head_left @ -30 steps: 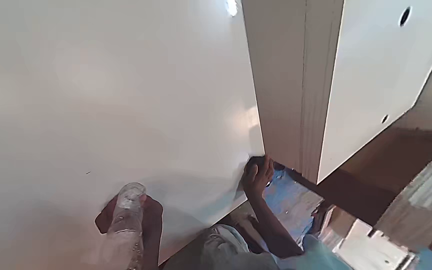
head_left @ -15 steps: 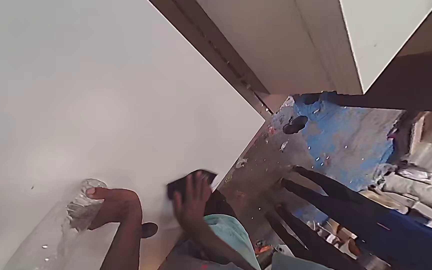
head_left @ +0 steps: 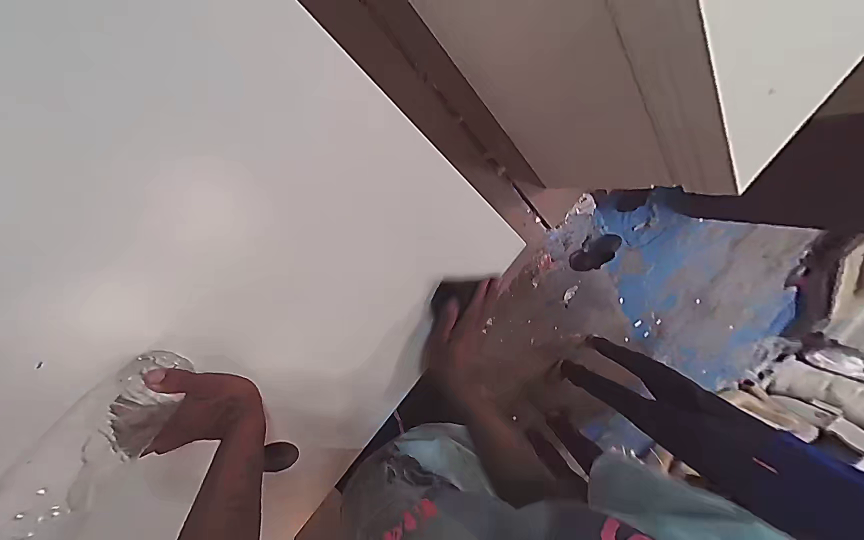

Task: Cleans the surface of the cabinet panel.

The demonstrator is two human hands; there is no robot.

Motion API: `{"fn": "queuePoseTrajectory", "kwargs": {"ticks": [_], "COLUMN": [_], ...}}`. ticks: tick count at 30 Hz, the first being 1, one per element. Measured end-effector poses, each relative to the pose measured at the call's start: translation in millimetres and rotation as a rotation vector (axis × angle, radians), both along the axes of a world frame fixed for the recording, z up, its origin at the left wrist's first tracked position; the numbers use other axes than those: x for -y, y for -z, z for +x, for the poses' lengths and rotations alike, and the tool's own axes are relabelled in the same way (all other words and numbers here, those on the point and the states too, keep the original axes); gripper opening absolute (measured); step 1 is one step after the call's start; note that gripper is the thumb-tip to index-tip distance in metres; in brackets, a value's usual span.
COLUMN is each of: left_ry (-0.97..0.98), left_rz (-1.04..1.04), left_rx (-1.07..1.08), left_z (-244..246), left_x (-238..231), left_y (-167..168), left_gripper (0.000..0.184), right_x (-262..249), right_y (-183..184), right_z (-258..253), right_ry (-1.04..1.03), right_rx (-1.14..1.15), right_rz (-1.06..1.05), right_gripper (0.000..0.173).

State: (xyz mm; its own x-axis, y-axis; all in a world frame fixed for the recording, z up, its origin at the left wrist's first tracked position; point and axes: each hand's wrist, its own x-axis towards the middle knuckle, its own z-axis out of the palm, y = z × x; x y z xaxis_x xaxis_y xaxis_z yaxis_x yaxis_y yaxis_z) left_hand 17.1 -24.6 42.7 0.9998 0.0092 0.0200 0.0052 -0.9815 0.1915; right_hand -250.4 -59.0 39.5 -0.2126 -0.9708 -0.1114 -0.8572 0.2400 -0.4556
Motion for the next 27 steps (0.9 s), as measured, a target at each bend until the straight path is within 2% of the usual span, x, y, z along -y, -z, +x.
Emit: {"fn": "queuePoseTrajectory", "kwargs": {"ticks": [3,5,7,11,13,14,16,19,20,22,25,27], "left_ry": [0.014,0.096,0.131,0.111,0.068,0.048,0.031,0.041,0.042,0.019,0.017,0.038], "left_rz": [-0.003,0.005,0.000,-0.006,-0.032,-0.029,0.012,0.000,-0.010,-0.035,-0.044,-0.022], "left_rx": [0.020,0.073,0.100,0.098,0.062,0.043,0.028,0.037,0.043,0.017,0.020,0.037], "left_z": [1,1,3,7,4,3,4,0,0,-1,1,2], "left_x": [-6,-15,-17,-16,-12,-11,-7,-5,-6,-4,-1,-8], "left_y": [6,9,10,13,10,7,3,1,1,-1,2,1], "left_gripper": [0.075,0.074,0.073,0.074,0.073,0.074,0.076,0.077,0.076,0.075,0.076,0.076], "right_x": [-106,-120,-73,88,113,99,39,-75,-102,-118,-60,18], "right_y": [-13,-11,-4,-1,-5,-10,-15,-35,-43,-46,-22,-5], "right_z": [45,42,14,-50,-51,-42,-1,89,110,127,90,46], "right_ry": [-0.039,-0.060,-0.081,0.010,0.059,0.019,-0.150,-0.474,-0.593,-0.721,-0.595,-0.459], "right_rx": [0.079,0.105,0.070,-0.021,-0.080,-0.120,-0.166,-0.001,0.074,0.135,0.028,-0.085], "right_rz": [0.090,0.071,0.027,0.062,0.090,0.117,0.134,0.170,0.221,0.249,0.100,0.043], "right_gripper": [0.071,0.071,0.067,0.060,0.058,0.060,0.064,0.047,0.046,0.049,0.044,0.056]}}
